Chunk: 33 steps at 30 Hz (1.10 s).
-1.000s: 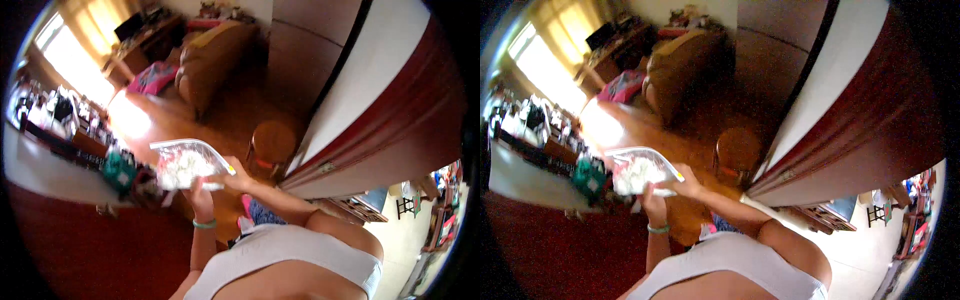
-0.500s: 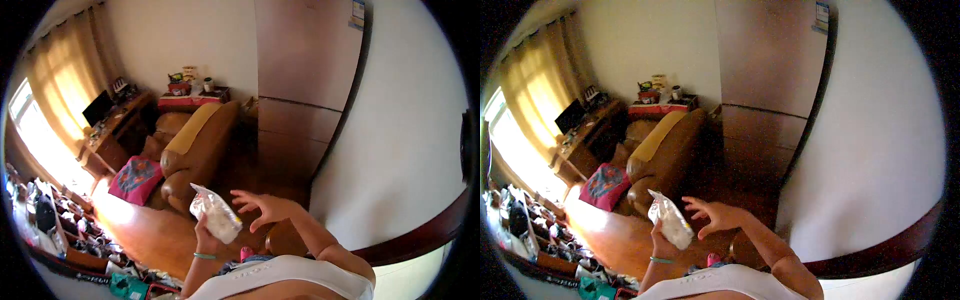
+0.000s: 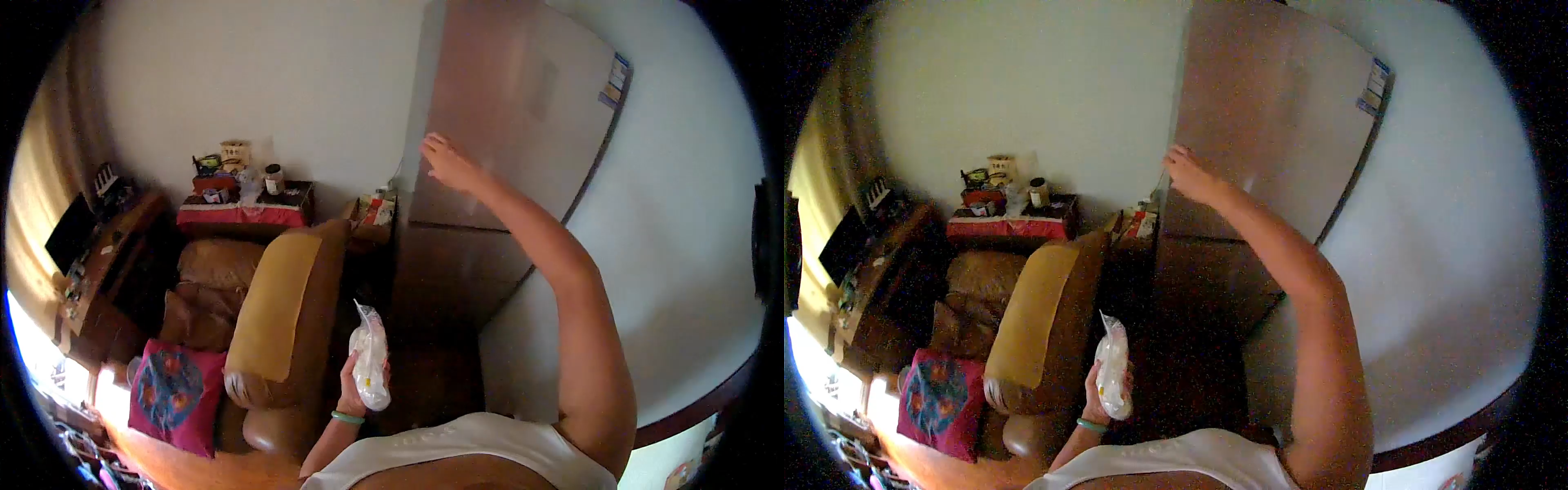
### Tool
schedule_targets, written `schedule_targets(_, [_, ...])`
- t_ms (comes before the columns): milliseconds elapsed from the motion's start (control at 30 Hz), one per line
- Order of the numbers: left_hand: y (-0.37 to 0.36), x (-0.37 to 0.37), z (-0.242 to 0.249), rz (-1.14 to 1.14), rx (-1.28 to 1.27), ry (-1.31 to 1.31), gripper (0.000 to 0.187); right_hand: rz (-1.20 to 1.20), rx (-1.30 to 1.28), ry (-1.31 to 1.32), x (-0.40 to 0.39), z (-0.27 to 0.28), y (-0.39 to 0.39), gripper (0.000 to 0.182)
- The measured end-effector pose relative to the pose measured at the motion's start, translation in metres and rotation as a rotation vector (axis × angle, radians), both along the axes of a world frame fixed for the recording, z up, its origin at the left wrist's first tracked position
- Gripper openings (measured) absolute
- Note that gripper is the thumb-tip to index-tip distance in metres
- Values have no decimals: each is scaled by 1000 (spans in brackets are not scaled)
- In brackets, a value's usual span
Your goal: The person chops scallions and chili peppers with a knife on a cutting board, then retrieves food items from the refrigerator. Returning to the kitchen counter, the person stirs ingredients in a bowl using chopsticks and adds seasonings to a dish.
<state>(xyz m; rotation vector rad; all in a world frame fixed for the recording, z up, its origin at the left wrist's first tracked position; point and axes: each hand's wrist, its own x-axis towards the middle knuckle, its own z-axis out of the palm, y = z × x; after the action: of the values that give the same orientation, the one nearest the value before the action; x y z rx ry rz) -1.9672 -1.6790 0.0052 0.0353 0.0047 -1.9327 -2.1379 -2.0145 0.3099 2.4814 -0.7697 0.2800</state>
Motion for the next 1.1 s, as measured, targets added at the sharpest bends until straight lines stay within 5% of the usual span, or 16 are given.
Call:
schedule_targets(200, [-81,45,20,25,26,41,58,-288,-297,384,27,40,-75,45])
schedule_targets(400, [-130,74,20,17,81,-42,55,-382,-283,376,46,45,-120,55])
schedule_targets(700, [-127,85,4,-26,6,-7,56,-455,-321,323,53,27,-120,47])
schedule_targets(800, [-129,88,-3,-46,76,-34,56,-328,-380,298,44,28,-69,24])
schedule_targets(900, [-132,90,-7,-67,69,-35,55,-375,-347,290,31,28,-5,29])
schedule_targets(1100, [-143,89,14,-184,73,-156,56,-146,-585,-239,-33,9,139,13])
